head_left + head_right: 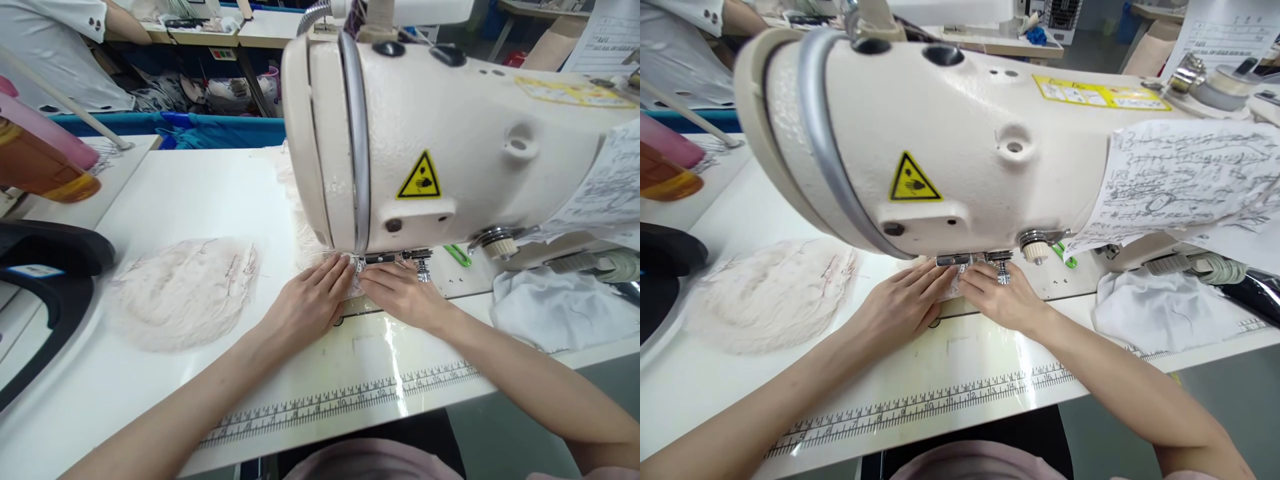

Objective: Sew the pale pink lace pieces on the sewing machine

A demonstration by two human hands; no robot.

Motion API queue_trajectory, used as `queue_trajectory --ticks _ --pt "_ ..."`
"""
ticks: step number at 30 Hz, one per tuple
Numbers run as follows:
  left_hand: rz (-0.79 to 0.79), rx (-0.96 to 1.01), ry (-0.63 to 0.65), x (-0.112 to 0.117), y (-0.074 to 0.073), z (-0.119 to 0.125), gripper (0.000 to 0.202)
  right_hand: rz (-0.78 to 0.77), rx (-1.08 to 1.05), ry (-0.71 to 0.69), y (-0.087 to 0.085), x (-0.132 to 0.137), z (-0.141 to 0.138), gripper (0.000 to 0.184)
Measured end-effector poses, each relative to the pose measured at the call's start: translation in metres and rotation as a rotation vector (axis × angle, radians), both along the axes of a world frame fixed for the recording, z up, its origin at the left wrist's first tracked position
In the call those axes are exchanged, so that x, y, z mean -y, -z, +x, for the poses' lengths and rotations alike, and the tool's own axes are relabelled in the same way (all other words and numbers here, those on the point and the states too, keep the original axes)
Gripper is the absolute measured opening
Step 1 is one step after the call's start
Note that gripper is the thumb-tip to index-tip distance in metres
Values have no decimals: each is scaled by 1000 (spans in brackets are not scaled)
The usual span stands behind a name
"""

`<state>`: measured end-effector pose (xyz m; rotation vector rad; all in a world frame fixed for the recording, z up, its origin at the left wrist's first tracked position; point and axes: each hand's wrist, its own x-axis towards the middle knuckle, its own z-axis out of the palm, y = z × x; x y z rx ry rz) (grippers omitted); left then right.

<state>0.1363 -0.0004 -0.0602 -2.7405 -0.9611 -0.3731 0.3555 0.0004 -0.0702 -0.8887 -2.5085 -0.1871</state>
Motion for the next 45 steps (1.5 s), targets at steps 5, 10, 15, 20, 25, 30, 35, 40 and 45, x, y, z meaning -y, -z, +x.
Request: queue_trajectory --ticks 5,10,15,20,25,30,35,40,45 --pt "-25 32 -11 3 2 1 41 -29 10 -4 -1 -2 4 28" --pt "-12 53 3 4 3 0 40 -16 70 -6 -8 -4 6 26" --pt "29 12 31 5 2 2 39 134 58 45 -14 -5 5 19" --pt "83 -15 26 5 0 5 38 191 65 81 -18 -6 4 16" --pt "65 16 21 4 2 4 37 157 95 97 -15 -8 7 19" --pt "16 27 -2 1 2 4 38 -36 47 97 -9 -10 9 27" --pt "-18 46 -19 0 2 4 39 -30 36 112 -11 -11 7 23" --pt "13 45 28 -1 3 3 39 5 16 94 -10 -12 7 21" --pt "29 60 100 -3 -2 2 33 21 36 47 -4 -12 8 24"
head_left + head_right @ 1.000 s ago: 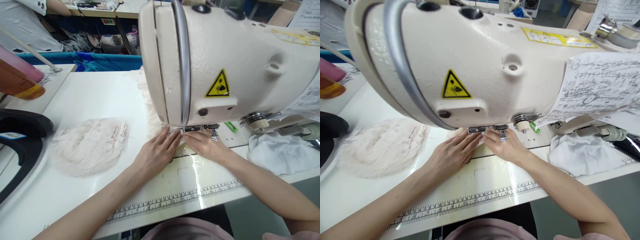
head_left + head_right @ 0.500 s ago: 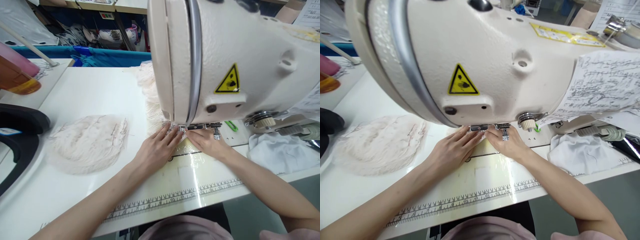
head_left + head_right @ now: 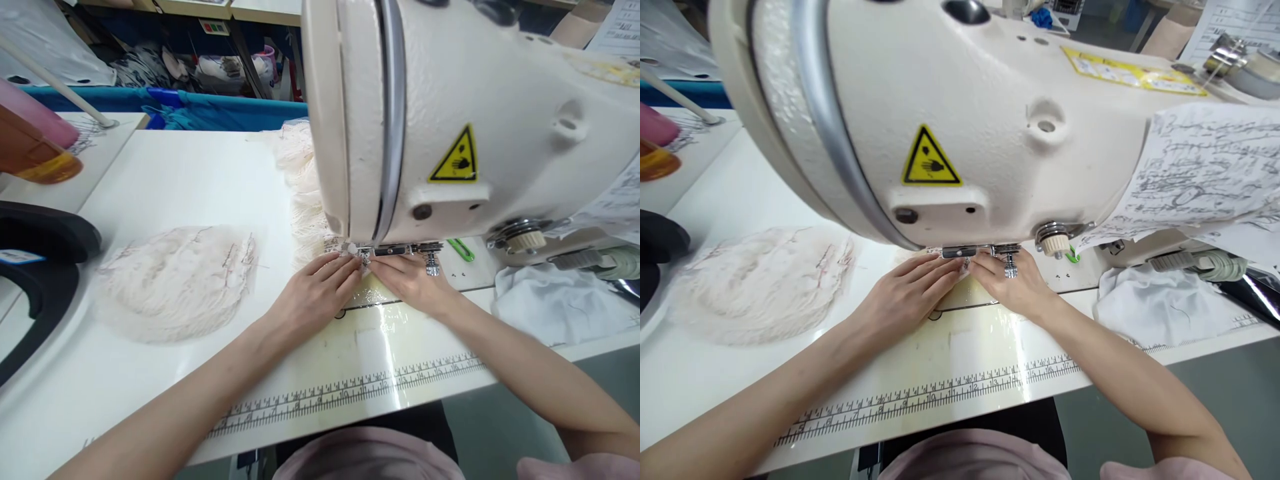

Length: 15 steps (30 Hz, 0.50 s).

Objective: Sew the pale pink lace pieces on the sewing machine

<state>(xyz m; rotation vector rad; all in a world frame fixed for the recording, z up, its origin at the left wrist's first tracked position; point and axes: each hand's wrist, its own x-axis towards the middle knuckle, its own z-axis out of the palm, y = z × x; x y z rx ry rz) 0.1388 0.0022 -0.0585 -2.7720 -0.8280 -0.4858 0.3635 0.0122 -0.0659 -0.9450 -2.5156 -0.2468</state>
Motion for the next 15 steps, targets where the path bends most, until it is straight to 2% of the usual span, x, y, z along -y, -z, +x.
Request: queue_trajectory --ticks 6,10,15 --pt "-16 17 5 -5 -6 0 28 -67 39 5 2 4 -2 31" --pt "19 2 -9 -6 -3 -2 28 -111 29 9 1 7 -4 39" --pt "62 24 -26 -6 -2 1 24 -125 34 -9 1 6 -7 38"
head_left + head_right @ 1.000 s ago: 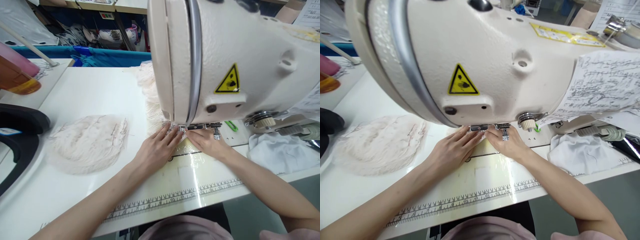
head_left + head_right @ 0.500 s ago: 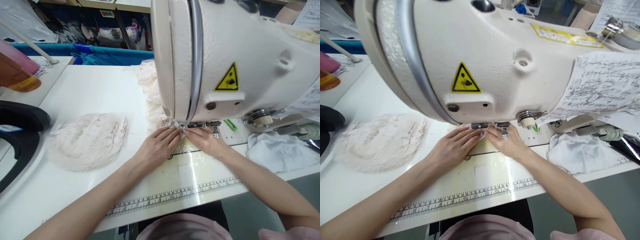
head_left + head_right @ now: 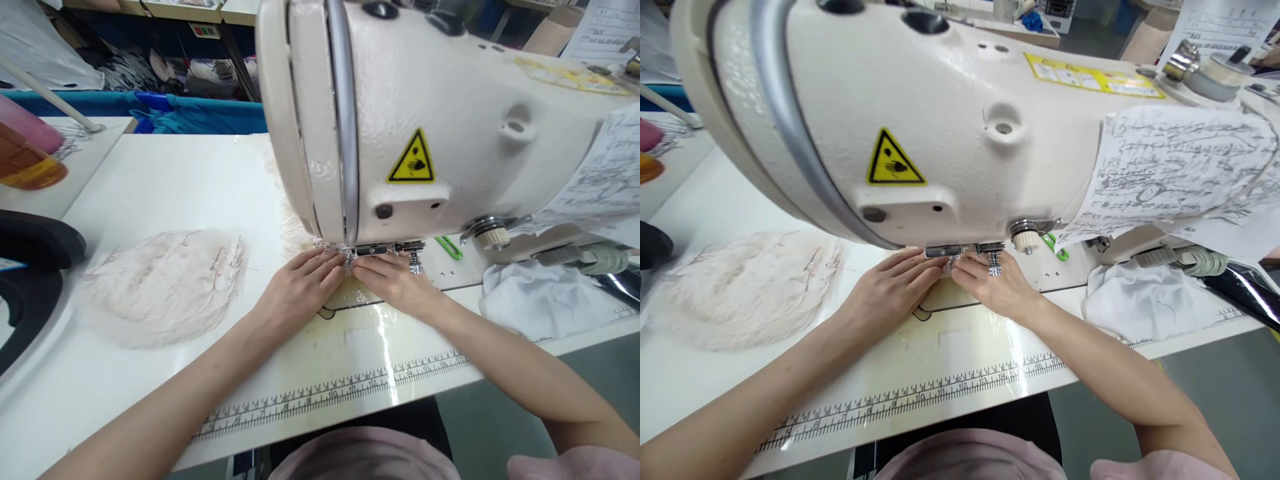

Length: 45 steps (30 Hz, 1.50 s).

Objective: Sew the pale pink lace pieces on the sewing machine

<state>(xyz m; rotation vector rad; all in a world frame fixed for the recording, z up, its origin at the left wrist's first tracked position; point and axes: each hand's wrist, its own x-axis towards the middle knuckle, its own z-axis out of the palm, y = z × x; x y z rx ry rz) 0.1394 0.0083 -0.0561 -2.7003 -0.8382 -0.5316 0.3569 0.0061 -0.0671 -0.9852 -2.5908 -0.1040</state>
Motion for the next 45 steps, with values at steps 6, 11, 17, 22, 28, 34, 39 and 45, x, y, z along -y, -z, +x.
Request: queue_trajectory --ticks 6,11,17,22,28,34,39,45 --pt "-179 162 -258 11 -10 4 30 -164 -174 -36 -3 0 -5 14" --pt "-231 217 -111 18 -14 1 7 -187 -257 -79 -3 7 -3 13" --pt "-61 213 4 18 -9 3 13 24 -271 -191 -6 12 -3 11" --pt "50 173 45 13 -11 -1 11 79 -308 -243 -7 11 -2 7" --pt "160 96 71 13 -15 -3 18 100 -318 -205 -7 12 -5 15" --pt "215 41 90 19 -16 0 23 135 -314 -252 -9 13 -7 10" --pt "23 25 106 16 -12 -1 12 160 -293 -285 -8 13 -6 8" --pt "-179 -24 58 9 -1 -6 55 143 -312 -287 -5 12 -8 13"
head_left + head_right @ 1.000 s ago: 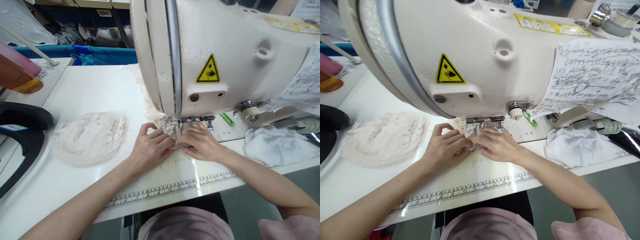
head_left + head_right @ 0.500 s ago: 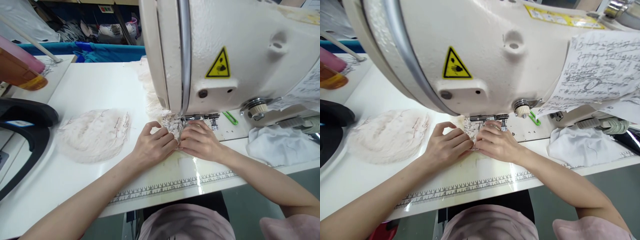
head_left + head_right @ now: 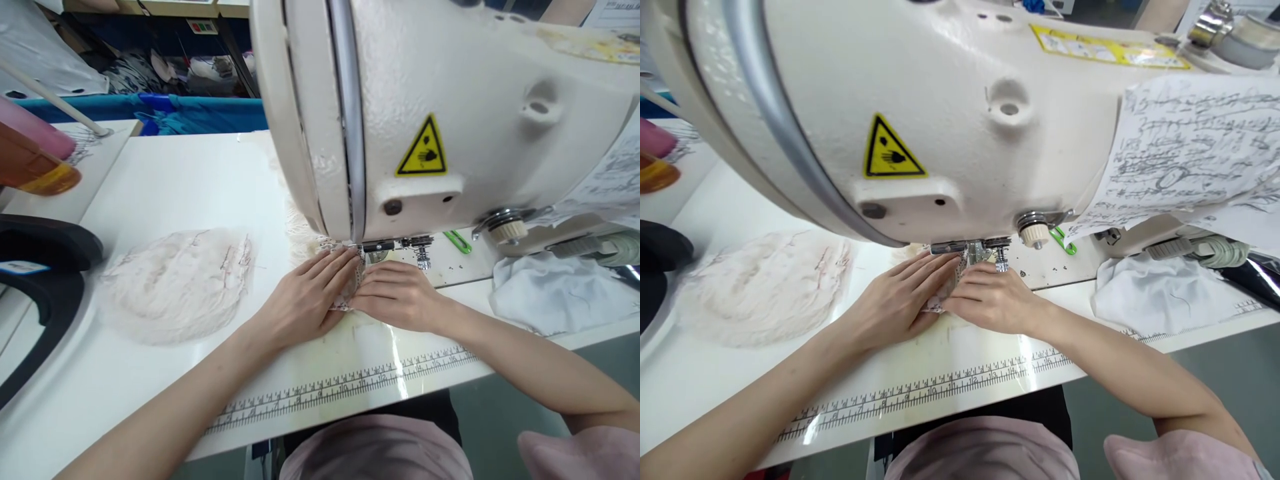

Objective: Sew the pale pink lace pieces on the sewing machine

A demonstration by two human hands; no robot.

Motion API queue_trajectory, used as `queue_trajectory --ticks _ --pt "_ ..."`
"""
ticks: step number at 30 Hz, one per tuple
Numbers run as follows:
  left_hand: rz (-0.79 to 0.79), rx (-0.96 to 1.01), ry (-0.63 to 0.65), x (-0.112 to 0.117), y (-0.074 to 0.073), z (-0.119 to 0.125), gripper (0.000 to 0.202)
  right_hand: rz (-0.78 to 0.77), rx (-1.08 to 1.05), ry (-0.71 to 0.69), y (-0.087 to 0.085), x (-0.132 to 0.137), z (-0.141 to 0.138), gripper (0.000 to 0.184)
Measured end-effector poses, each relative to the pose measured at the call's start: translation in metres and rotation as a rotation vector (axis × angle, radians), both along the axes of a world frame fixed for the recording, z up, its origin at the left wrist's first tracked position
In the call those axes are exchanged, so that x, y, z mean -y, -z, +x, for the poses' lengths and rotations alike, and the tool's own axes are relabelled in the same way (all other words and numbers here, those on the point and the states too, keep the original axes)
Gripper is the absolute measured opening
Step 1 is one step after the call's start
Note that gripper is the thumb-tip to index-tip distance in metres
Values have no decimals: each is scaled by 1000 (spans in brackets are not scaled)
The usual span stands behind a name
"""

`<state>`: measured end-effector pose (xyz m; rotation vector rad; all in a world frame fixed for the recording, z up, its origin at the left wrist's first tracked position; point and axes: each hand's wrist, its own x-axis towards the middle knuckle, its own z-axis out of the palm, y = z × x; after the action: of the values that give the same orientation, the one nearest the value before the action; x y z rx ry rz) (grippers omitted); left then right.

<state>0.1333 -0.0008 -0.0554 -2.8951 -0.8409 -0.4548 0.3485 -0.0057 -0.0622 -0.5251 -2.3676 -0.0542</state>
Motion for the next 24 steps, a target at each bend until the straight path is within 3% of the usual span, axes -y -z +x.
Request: queue_trajectory --ticks 24 --pt "-17 -60 -2 -8 -7 -2 51 78 42 7 -2 0 -3 13"
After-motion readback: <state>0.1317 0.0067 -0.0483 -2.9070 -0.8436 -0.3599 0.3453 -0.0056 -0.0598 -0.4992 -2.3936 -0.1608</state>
